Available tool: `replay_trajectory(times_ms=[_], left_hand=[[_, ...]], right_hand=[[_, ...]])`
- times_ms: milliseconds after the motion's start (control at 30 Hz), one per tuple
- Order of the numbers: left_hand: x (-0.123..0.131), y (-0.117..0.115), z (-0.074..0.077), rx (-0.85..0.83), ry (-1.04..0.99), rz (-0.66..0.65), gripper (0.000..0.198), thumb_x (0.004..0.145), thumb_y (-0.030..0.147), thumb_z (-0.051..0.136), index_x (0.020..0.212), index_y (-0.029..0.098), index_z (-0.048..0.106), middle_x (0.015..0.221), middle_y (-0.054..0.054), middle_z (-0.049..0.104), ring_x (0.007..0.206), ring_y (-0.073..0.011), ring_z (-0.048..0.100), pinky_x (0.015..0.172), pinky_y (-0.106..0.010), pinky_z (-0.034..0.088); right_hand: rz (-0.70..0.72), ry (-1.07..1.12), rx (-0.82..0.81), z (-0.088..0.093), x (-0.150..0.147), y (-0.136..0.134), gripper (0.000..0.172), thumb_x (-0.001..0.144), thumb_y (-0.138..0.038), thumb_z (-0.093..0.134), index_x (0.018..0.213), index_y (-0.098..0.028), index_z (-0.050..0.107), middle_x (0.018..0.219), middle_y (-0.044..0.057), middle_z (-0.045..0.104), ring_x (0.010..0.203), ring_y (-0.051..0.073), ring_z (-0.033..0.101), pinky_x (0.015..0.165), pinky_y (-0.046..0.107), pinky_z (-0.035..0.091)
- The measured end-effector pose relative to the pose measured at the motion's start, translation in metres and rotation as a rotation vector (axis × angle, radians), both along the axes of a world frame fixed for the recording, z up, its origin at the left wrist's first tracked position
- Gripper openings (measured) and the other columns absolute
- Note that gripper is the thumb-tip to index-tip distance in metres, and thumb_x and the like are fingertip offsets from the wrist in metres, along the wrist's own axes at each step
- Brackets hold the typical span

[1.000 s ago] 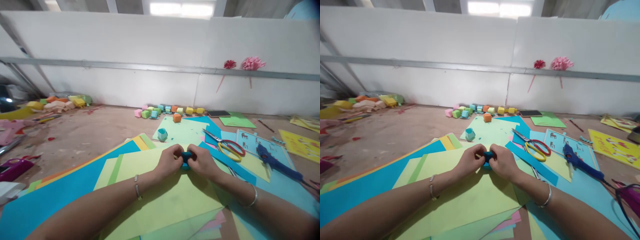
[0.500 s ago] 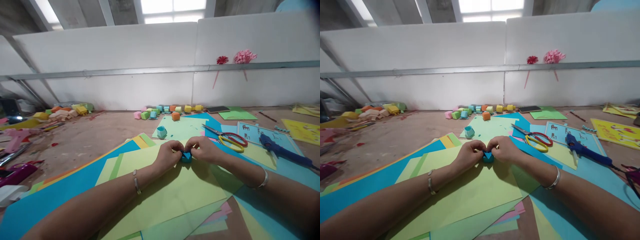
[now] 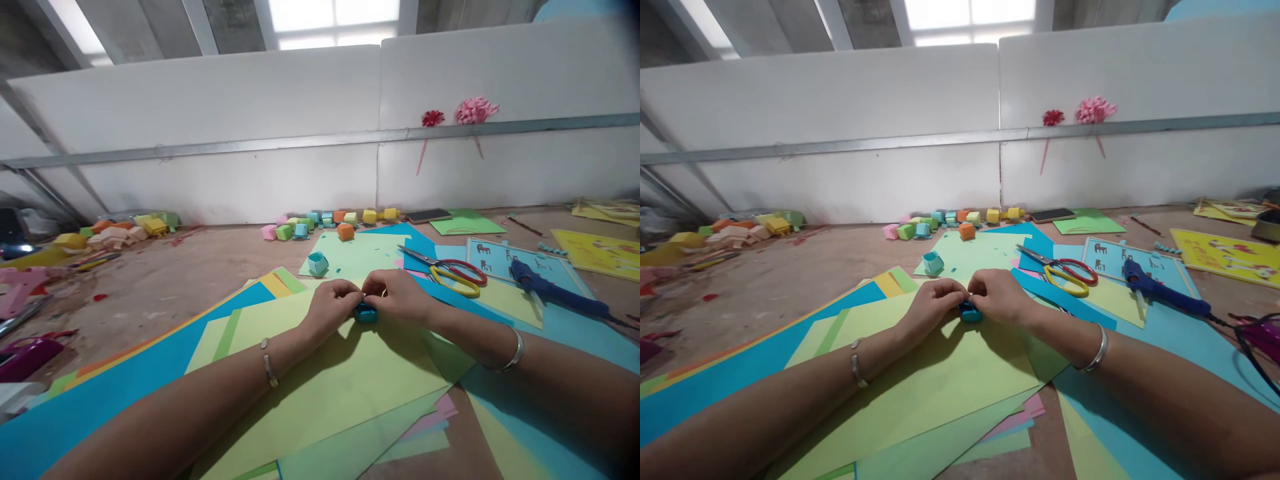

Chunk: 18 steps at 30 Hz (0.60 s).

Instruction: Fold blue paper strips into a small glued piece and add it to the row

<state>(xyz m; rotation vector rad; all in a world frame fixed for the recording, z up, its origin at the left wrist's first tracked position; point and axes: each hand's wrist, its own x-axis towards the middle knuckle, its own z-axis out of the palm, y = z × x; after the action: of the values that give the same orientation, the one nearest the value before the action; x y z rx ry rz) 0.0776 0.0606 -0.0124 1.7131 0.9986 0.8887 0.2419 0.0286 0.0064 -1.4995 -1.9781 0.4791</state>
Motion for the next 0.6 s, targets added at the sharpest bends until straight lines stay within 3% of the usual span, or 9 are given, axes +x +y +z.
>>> replay_trajectory(times_ms=[67, 300, 500, 600], left_hand=[[0.001, 0.0, -0.002, 0.052, 0.006, -0.005, 0.008, 0.064, 0.014, 0.059, 0.069, 0.018, 0.064, 0.069, -0.002, 0.066, 0.068, -0.0158, 0.06, 0.06, -0.027, 0.05], [0.004, -0.01, -0.001, 0.154, 0.058, -0.013, 0.019, 0.065, 0.006, 0.057, 0.08, 0.019, 0.057, 0.074, -0.001, 0.065, 0.071, -0.0154, 0.061, 0.065, -0.028, 0.049], [0.002, -0.027, 0.005, 0.471, 0.121, -0.057, 0.022, 0.066, 0.003, 0.053, 0.077, 0.02, 0.06, 0.076, 0.0, 0.066, 0.072, -0.0148, 0.058, 0.069, -0.028, 0.047], [0.002, -0.027, 0.006, 0.424, 0.004, -0.052, 0.016, 0.067, 0.007, 0.059, 0.077, 0.019, 0.061, 0.078, -0.001, 0.064, 0.077, -0.0159, 0.058, 0.075, -0.03, 0.048]], right_hand=[[-0.031, -0.028, -0.006, 0.002, -0.001, -0.001, 0.008, 0.073, -0.013, 0.065, 0.078, -0.018, 0.069, 0.074, 0.001, 0.073, 0.068, 0.014, 0.064, 0.058, 0.023, 0.044], [-0.049, -0.298, -0.039, 0.014, -0.003, -0.008, 0.009, 0.072, -0.012, 0.064, 0.07, -0.02, 0.066, 0.071, 0.003, 0.071, 0.062, 0.015, 0.061, 0.048, 0.023, 0.032], [-0.036, -0.473, -0.048, 0.023, -0.006, -0.019, 0.018, 0.071, -0.011, 0.063, 0.055, -0.02, 0.058, 0.056, 0.004, 0.06, 0.049, 0.015, 0.051, 0.047, 0.027, 0.02], [-0.037, -0.524, -0.05, 0.026, -0.007, -0.022, 0.024, 0.068, -0.01, 0.062, 0.049, -0.02, 0.053, 0.051, 0.004, 0.055, 0.048, 0.015, 0.049, 0.05, 0.029, 0.021]])
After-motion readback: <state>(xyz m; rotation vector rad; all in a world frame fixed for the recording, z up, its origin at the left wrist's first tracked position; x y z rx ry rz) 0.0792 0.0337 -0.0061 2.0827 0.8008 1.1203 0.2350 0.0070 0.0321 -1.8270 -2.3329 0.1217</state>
